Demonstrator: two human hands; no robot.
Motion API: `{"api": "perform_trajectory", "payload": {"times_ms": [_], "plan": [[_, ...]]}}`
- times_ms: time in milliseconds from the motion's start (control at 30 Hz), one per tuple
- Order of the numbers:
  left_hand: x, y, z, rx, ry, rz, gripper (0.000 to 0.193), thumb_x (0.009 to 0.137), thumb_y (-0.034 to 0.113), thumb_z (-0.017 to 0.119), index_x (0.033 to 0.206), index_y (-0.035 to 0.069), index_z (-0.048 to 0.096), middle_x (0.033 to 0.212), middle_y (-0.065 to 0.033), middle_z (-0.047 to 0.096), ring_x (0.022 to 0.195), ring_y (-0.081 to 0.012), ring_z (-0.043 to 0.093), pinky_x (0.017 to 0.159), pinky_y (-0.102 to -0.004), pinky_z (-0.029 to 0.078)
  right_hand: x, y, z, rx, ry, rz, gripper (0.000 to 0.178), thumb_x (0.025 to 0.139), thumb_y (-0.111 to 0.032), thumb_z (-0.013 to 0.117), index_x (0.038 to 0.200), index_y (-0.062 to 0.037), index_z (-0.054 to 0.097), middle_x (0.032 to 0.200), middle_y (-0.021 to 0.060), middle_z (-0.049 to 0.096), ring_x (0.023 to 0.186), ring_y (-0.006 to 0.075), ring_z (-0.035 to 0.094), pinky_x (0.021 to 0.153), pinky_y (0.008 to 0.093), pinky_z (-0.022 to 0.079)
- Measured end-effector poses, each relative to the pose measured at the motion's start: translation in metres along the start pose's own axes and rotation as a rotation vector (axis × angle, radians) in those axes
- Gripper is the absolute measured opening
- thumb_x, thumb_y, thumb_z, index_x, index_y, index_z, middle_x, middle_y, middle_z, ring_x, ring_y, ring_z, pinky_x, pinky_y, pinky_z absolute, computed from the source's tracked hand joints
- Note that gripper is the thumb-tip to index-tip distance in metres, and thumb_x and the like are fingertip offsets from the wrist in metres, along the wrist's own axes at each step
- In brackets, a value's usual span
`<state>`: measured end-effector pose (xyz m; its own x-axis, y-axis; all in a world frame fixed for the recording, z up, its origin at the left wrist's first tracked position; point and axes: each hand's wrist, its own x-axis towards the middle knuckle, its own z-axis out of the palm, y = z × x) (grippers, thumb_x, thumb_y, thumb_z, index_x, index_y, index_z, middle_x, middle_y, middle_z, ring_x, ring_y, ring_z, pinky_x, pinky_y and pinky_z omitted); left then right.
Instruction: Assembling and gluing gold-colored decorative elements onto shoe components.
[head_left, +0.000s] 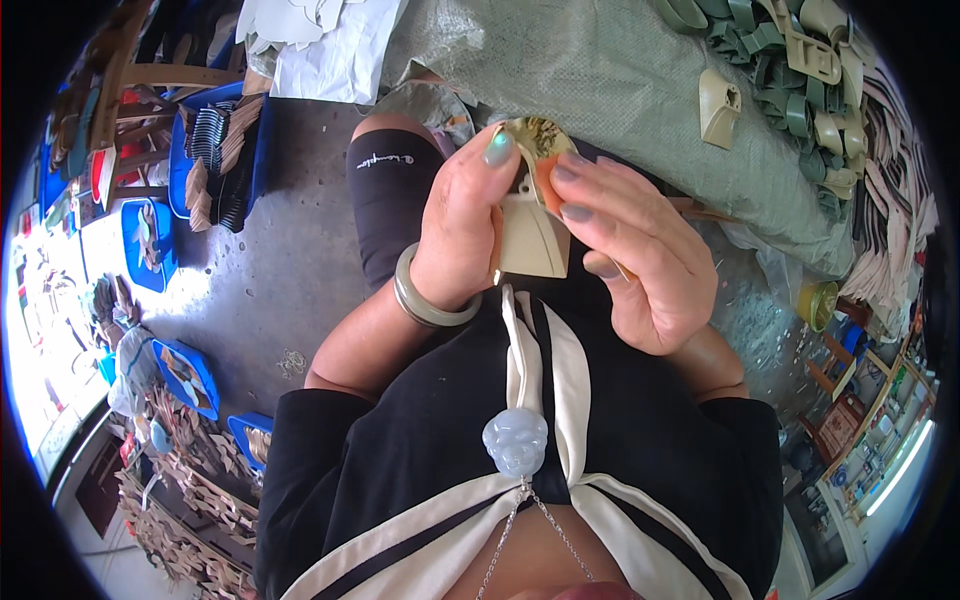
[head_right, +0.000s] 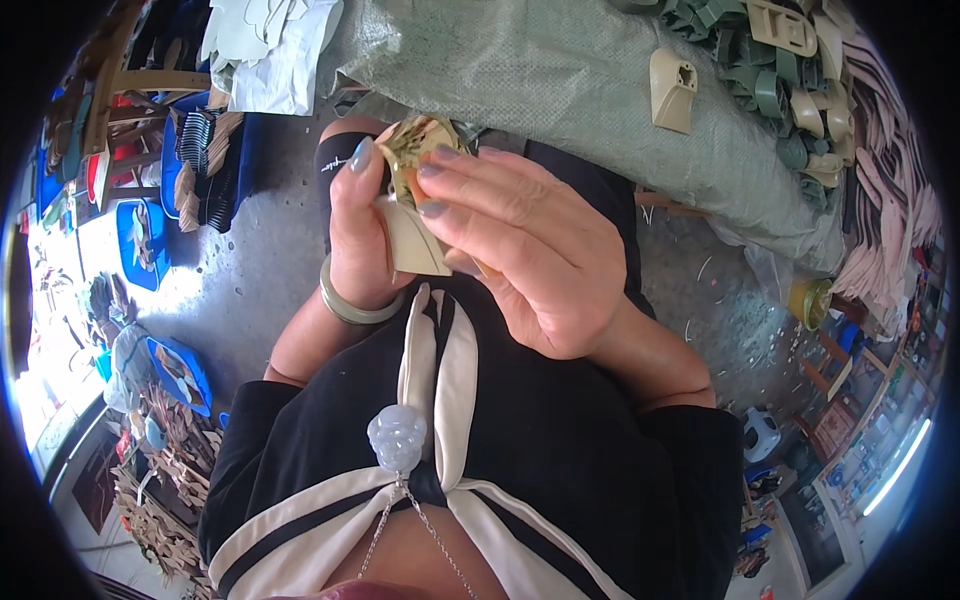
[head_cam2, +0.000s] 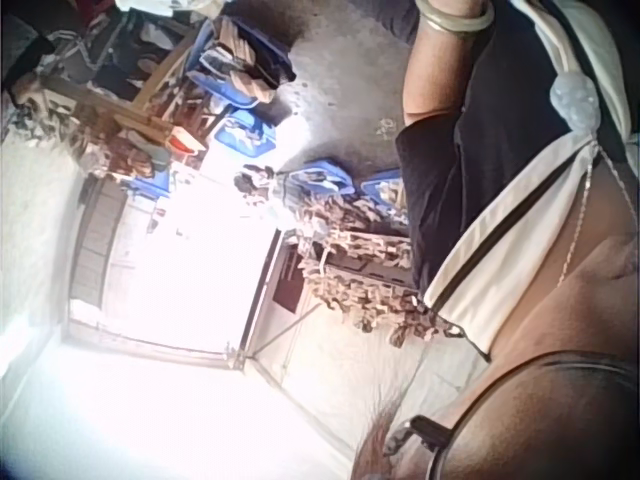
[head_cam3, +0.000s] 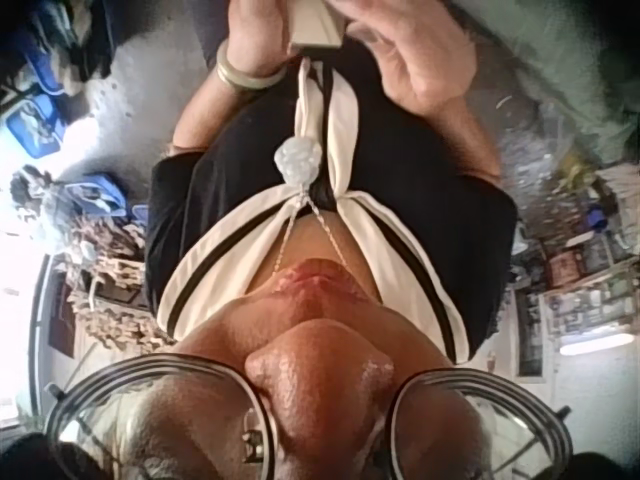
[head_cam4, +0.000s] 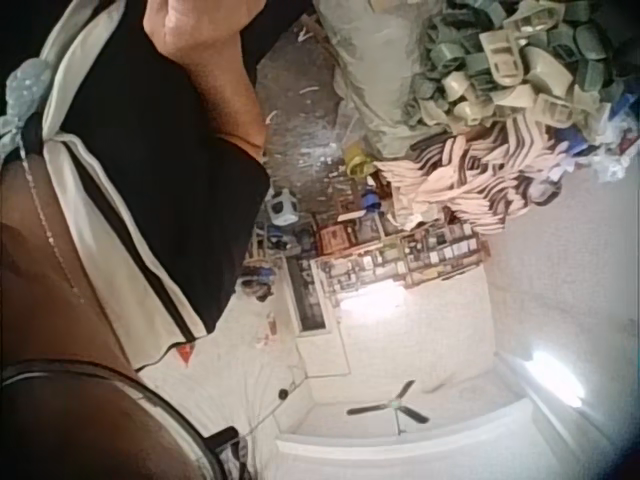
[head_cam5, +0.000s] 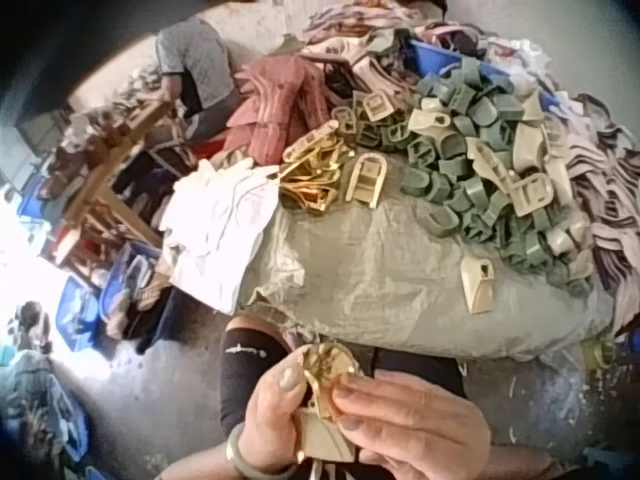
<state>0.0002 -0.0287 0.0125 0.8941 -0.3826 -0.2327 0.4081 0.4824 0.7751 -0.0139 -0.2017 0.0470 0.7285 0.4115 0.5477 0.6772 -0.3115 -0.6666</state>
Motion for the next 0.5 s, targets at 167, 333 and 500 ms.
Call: {"api": "perform_trajectory", "payload": {"times_ms": [167,333,500], "plan": [[0.0,0.003,-0.001,-0.041,-0.114,0.133,0.042,0.093,0.031,0.049,0.118,-0.003,0.049,0.104,-0.0064,0.059,0.093,-0.0106,0.055,0.084,-0.0255,0.044,0.012,-0.006,0.0,-0.063,-0.038,-0.014,0.027,0.085,-0.015,0.063,0.105,0.0015,0.059,0.117,0.0223,0.061,0.112,0.0357,0.059,0.097,0.0456,0.042],[-0.007,-0.001,0.011,-0.072,-0.005,0.187,0.044,0.092,0.031,0.049,0.121,-0.002,0.046,0.106,-0.0062,0.057,0.094,-0.0106,0.054,0.085,-0.0251,0.043,0.003,-0.004,0.007,-0.054,-0.081,-0.044,0.048,0.093,-0.027,0.055,0.126,0.0073,0.046,0.127,0.0287,0.053,0.121,0.0437,0.05,0.104,0.0521,0.033],[0.002,-0.001,0.003,-0.047,0.051,0.247,0.051,0.092,0.045,0.046,0.115,0.0,0.049,0.099,-0.0089,0.06,0.087,-0.0136,0.059,0.078,-0.0267,0.048,-0.01,-0.004,0.009,0.024,-0.141,-0.052,0.06,0.088,-0.027,0.063,0.131,0.0074,0.041,0.128,0.0306,0.05,0.123,0.0447,0.047,0.106,0.0508,0.031]]}}
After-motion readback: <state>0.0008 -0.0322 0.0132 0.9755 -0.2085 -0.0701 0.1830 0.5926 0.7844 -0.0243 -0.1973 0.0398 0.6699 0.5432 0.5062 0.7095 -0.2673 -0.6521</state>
